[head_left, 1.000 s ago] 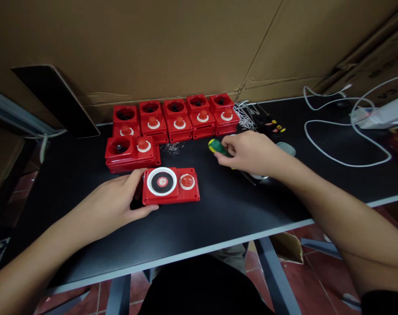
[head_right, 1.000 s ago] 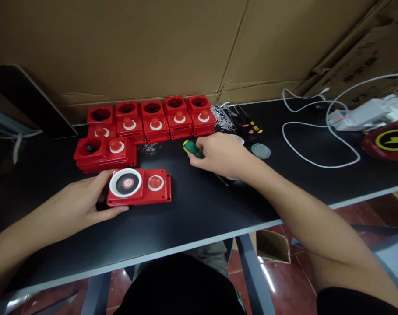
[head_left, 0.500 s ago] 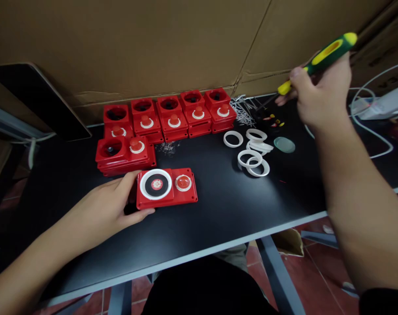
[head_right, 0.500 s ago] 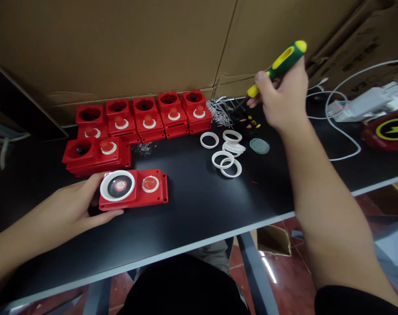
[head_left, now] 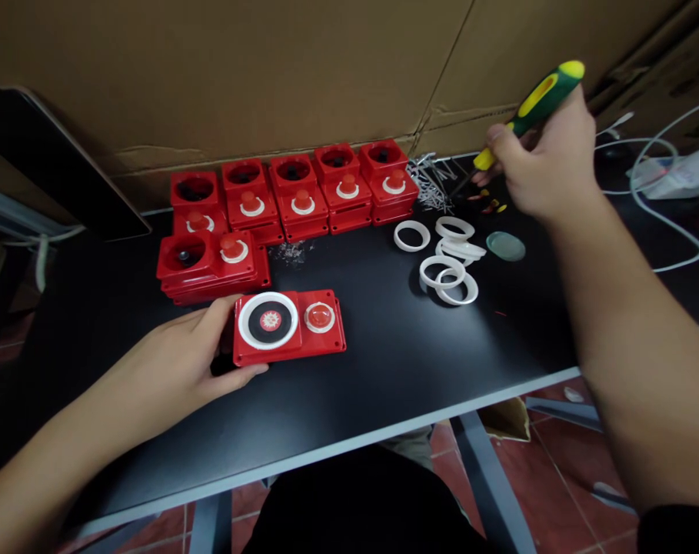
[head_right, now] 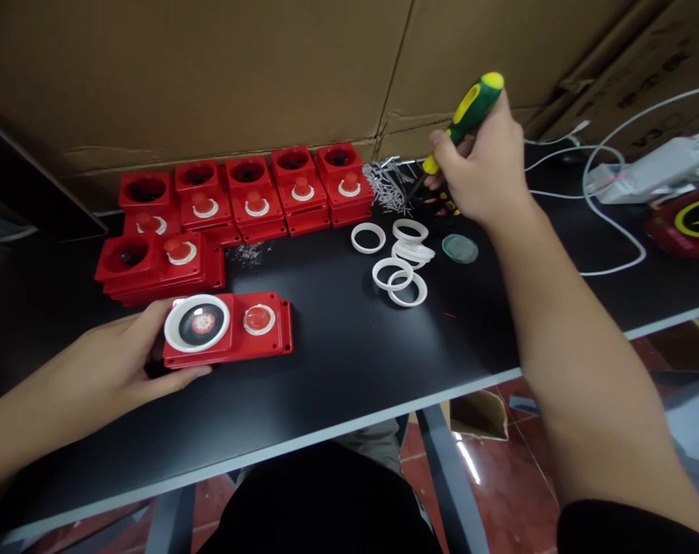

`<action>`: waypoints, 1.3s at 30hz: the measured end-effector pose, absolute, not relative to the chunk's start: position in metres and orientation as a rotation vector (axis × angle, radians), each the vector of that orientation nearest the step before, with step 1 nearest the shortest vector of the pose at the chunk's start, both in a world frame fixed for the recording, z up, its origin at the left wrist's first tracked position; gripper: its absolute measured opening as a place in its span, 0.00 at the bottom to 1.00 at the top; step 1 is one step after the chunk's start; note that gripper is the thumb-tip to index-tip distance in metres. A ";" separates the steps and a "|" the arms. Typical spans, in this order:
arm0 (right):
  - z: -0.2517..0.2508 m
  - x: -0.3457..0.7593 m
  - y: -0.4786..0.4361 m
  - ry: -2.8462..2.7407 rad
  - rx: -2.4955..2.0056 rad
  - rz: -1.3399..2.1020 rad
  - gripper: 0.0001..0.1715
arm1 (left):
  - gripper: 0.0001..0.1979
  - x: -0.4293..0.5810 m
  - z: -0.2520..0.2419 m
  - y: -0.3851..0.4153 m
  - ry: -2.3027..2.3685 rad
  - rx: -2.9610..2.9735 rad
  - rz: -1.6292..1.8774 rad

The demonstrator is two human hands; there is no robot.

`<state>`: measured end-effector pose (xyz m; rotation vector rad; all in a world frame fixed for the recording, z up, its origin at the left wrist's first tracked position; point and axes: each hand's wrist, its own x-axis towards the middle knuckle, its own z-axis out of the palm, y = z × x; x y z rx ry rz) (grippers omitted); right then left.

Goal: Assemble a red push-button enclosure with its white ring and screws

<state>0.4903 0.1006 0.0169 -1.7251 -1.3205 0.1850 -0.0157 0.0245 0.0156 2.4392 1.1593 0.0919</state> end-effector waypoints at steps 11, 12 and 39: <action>0.019 0.484 0.102 -1.305 -1.795 0.145 0.27 | 0.30 -0.016 0.015 0.024 1.144 2.450 0.067; 0.019 0.485 0.102 -1.295 -1.797 0.143 0.28 | 0.30 -0.016 0.015 0.024 1.149 2.450 0.065; 0.024 0.490 0.094 -1.311 -1.555 0.105 0.26 | 0.29 -0.015 0.018 0.024 1.161 2.441 0.030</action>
